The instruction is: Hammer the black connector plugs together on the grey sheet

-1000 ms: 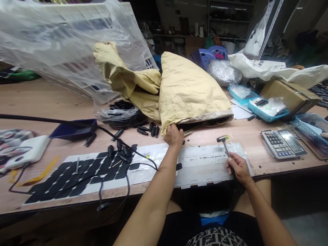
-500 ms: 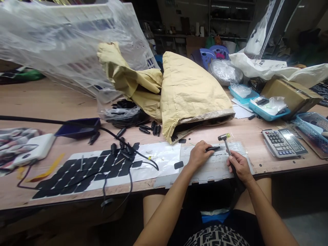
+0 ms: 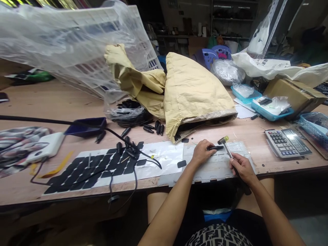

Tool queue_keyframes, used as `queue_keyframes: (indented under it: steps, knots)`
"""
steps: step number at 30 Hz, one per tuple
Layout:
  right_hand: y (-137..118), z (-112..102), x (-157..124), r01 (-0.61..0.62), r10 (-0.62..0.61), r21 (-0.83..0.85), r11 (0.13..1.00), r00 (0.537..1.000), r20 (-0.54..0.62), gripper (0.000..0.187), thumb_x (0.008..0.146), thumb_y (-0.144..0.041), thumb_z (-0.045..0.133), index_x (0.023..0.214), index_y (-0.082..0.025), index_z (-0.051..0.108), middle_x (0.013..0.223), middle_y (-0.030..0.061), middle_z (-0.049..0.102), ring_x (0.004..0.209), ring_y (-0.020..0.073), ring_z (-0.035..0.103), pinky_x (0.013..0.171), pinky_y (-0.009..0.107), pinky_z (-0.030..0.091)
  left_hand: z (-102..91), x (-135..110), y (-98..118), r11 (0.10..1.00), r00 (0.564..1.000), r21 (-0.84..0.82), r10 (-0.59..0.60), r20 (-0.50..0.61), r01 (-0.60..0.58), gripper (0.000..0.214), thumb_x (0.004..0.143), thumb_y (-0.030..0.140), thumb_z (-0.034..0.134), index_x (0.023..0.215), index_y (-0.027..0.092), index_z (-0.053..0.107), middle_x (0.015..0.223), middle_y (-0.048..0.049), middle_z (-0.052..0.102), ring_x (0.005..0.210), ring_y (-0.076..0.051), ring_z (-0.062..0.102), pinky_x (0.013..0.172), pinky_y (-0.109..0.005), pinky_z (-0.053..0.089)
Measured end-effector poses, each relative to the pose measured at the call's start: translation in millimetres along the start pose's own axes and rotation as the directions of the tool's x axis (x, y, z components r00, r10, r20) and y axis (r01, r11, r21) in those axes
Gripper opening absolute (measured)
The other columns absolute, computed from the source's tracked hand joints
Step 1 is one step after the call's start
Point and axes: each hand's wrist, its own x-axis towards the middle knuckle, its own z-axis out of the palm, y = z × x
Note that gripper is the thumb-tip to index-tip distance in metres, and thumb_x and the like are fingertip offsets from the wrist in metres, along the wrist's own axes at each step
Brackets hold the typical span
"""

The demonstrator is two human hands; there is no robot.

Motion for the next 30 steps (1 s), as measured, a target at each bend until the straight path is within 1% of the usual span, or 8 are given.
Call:
queue_keyframes:
  steps: [7, 10, 15, 19, 21, 23, 26, 30]
  knots:
    - [6, 2, -4, 0.082, -0.08, -0.18, 0.98, 0.997, 0.013, 0.044, 0.09, -0.039, 0.057, 0.126, -0.013, 0.062, 0.062, -0.0045, 0.054, 0.041, 0.0092, 0.048, 0.043, 0.023, 0.04, 0.5, 1, -1, 1.0, 1.0, -0.015, -0.016, -0.001, 0.016, 0.015, 0.076, 0.025, 0.074, 0.09, 0.023, 0.074, 0.085, -0.0006, 0.063, 0.089, -0.018, 0.057, 0.081, -0.029, 0.043]
    - [6, 5, -4, 0.086, -0.085, -0.259, 0.962, 0.996, 0.016, 0.042, 0.091, -0.038, 0.056, 0.125, -0.014, 0.063, 0.062, -0.0043, 0.054, 0.041, 0.0096, 0.048, 0.042, 0.023, 0.04, 1.6, 1, -2, 1.0, 1.0, -0.008, -0.02, -0.005, 0.02, 0.016, 0.076, 0.026, 0.075, 0.091, 0.022, 0.074, 0.086, -0.0003, 0.063, 0.088, -0.018, 0.057, 0.08, -0.029, 0.043]
    - [-3, 10, -3, 0.109, -0.102, -0.244, 0.964, 0.994, 0.04, 0.043, 0.092, -0.038, 0.054, 0.126, -0.014, 0.063, 0.063, -0.0041, 0.053, 0.042, 0.0102, 0.048, 0.042, 0.023, 0.041, 1.2, 1, -2, 1.0, 1.0, 0.004, -0.025, 0.002, 0.025, 0.013, 0.076, 0.027, 0.074, 0.089, 0.023, 0.073, 0.082, 0.0007, 0.06, 0.086, -0.017, 0.056, 0.077, -0.028, 0.042]
    - [-2, 13, -1, 0.121, -0.105, -0.276, 0.954, 0.992, 0.073, 0.04, 0.091, -0.036, 0.056, 0.123, -0.015, 0.065, 0.062, -0.0043, 0.053, 0.043, 0.0099, 0.049, 0.042, 0.023, 0.042, 0.3, 3, -2, 0.999, 1.0, 0.019, -0.028, 0.008, 0.028, 0.012, 0.076, 0.029, 0.074, 0.087, 0.023, 0.072, 0.082, 0.0007, 0.06, 0.086, -0.017, 0.056, 0.076, -0.029, 0.042]
    - [2, 12, 1, 0.101, -0.084, -0.249, 0.963, 0.993, 0.08, 0.04, 0.09, -0.037, 0.057, 0.123, -0.015, 0.065, 0.061, -0.0047, 0.053, 0.042, 0.0099, 0.048, 0.041, 0.022, 0.041, 0.2, 3, -2, 1.0, 1.0, 0.016, -0.021, 0.008, 0.021, 0.013, 0.076, 0.028, 0.074, 0.087, 0.023, 0.072, 0.082, 0.0004, 0.06, 0.086, -0.018, 0.056, 0.076, -0.029, 0.042]
    - [6, 11, 3, 0.078, -0.069, -0.175, 0.982, 0.996, 0.055, 0.043, 0.089, -0.039, 0.058, 0.124, -0.014, 0.064, 0.061, -0.0048, 0.053, 0.041, 0.0099, 0.049, 0.041, 0.023, 0.041, 0.5, 2, -2, 1.0, 1.0, 0.005, -0.017, 0.004, 0.017, 0.013, 0.075, 0.028, 0.075, 0.087, 0.023, 0.072, 0.083, 0.0001, 0.061, 0.087, -0.018, 0.057, 0.077, -0.029, 0.043]
    - [8, 9, 4, 0.095, -0.096, -0.044, 0.995, 0.995, -0.028, 0.046, 0.088, -0.042, 0.06, 0.124, -0.013, 0.062, 0.063, -0.0044, 0.056, 0.041, 0.0096, 0.049, 0.041, 0.023, 0.041, 1.3, 1, -2, 1.0, 1.0, -0.009, -0.018, -0.001, 0.018, 0.014, 0.075, 0.027, 0.074, 0.088, 0.023, 0.073, 0.086, -0.0004, 0.063, 0.088, -0.018, 0.058, 0.081, -0.03, 0.044]
    - [7, 7, 6, 0.126, -0.115, 0.086, 0.988, 0.986, -0.124, 0.042, 0.086, -0.043, 0.062, 0.116, -0.013, 0.062, 0.064, -0.0044, 0.057, 0.042, 0.0088, 0.049, 0.042, 0.023, 0.04, 1.2, 1, -3, 1.0, 1.0, 0.004, 0.014, -0.011, -0.014, 0.013, 0.077, 0.028, 0.072, 0.089, 0.022, 0.072, 0.088, -0.0017, 0.065, 0.09, -0.019, 0.057, 0.082, -0.031, 0.044]
